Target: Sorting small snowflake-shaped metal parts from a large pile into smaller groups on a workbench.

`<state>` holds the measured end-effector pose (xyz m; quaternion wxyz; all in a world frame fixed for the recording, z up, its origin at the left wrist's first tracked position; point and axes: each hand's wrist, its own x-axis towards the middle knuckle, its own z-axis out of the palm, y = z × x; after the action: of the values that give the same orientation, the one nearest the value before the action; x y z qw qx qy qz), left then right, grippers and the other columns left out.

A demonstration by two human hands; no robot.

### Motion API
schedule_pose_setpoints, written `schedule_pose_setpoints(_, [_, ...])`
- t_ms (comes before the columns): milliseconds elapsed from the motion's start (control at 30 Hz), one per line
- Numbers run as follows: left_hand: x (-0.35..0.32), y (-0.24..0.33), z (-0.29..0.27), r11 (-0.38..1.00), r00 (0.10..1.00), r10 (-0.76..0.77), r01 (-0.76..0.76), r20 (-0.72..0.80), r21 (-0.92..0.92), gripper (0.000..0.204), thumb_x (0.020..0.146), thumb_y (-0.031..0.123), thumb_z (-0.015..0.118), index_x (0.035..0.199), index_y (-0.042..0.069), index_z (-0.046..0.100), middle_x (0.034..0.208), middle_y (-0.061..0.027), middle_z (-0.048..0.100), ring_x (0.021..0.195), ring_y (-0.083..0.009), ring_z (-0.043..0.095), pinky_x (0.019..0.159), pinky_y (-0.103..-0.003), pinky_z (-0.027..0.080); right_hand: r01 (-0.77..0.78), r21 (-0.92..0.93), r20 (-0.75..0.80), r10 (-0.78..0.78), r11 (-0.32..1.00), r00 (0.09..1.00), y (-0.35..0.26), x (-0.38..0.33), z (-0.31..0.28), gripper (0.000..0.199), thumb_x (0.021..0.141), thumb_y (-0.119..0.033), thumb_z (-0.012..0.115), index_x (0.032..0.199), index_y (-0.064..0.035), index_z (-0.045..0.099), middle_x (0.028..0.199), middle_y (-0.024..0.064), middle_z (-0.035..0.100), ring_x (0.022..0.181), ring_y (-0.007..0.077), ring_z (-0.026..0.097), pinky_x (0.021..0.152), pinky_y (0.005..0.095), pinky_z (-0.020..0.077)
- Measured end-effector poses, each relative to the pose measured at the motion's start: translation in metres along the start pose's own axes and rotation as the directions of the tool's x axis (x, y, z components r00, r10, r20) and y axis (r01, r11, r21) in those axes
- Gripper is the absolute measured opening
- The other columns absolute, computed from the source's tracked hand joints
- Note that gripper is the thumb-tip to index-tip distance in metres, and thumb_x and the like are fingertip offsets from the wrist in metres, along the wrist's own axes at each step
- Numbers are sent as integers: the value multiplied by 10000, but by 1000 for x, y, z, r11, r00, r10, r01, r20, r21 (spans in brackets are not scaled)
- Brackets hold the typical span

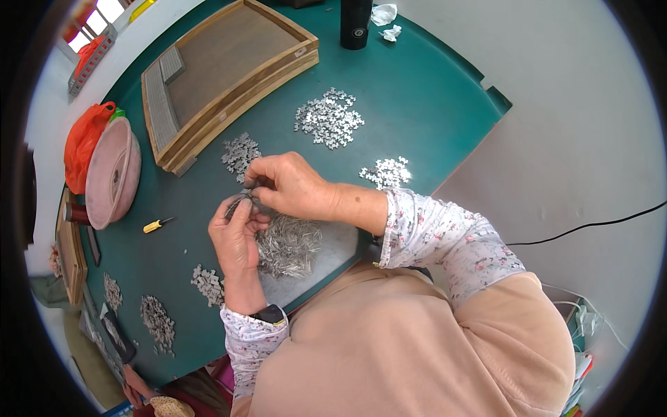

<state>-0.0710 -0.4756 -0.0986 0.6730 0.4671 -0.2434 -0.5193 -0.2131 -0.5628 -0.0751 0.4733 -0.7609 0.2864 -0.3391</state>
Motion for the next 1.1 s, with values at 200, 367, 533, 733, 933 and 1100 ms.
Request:
schedule_pose_setpoints(200, [0, -4, 1, 992, 997, 76, -75, -2, 99, 99, 865, 20, 650, 948, -34, 646, 741, -94, 655, 573, -161, 636, 511, -259, 536, 140, -187, -51, -152, 972, 987, 0, -4, 3, 140, 773, 7, 668, 909, 0, 638, 802, 108, 662, 710, 203, 669, 622, 297, 544])
schedule_pose_setpoints(367, [-1, 0, 1, 982, 995, 104, -102, -5, 160, 86, 866, 25, 643, 923, -40, 650, 728, -82, 649, 570, -147, 628, 496, -239, 507, 228, -207, -49, -242, 952, 969, 6, -3, -2, 156, 759, 1, 676, 913, -17, 659, 804, 112, 649, 716, 258, 656, 622, 329, 531])
schedule_pose_setpoints(533, [0, 11, -6, 987, 993, 113, -108, -36, 121, 104, 883, 65, 626, 939, -22, 622, 723, -80, 640, 574, -166, 633, 507, -254, 502, 156, -653, 64, -152, 741, 986, 8, 14, -27, 245, 769, -94, 695, 999, -14, 667, 946, 129, 622, 889, 297, 611, 768, 385, 510])
schedule_pose_setpoints(733, [0, 16, -8, 992, 991, 83, -72, -102, 102, 133, 901, 91, 615, 978, -15, 590, 765, -116, 650, 602, -206, 654, 548, -289, 530, 133, -783, 118, -64, 608, 991, 29, 15, -19, 177, 748, -65, 683, 903, 3, 631, 889, 148, 579, 917, 320, 566, 798, 401, 479])
schedule_pose_setpoints(933, [4, 15, -13, 991, 994, 62, -51, -87, 125, 133, 905, 87, 613, 981, -20, 592, 782, -126, 657, 639, -212, 667, 576, -285, 536, 114, -678, 105, -58, 726, 993, 37, 29, -19, 114, 759, -27, 656, 855, 9, 608, 857, 179, 582, 851, 352, 590, 742, 428, 483])
schedule_pose_setpoints(1100, [9, 11, -13, 990, 997, 48, -39, -67, 136, 107, 894, 41, 606, 960, -43, 594, 774, -136, 654, 631, -222, 673, 560, -277, 542, 91, -660, 59, -70, 745, 996, 42, 37, -22, 132, 779, -39, 658, 897, 6, 621, 880, 178, 591, 871, 345, 599, 760, 419, 492])
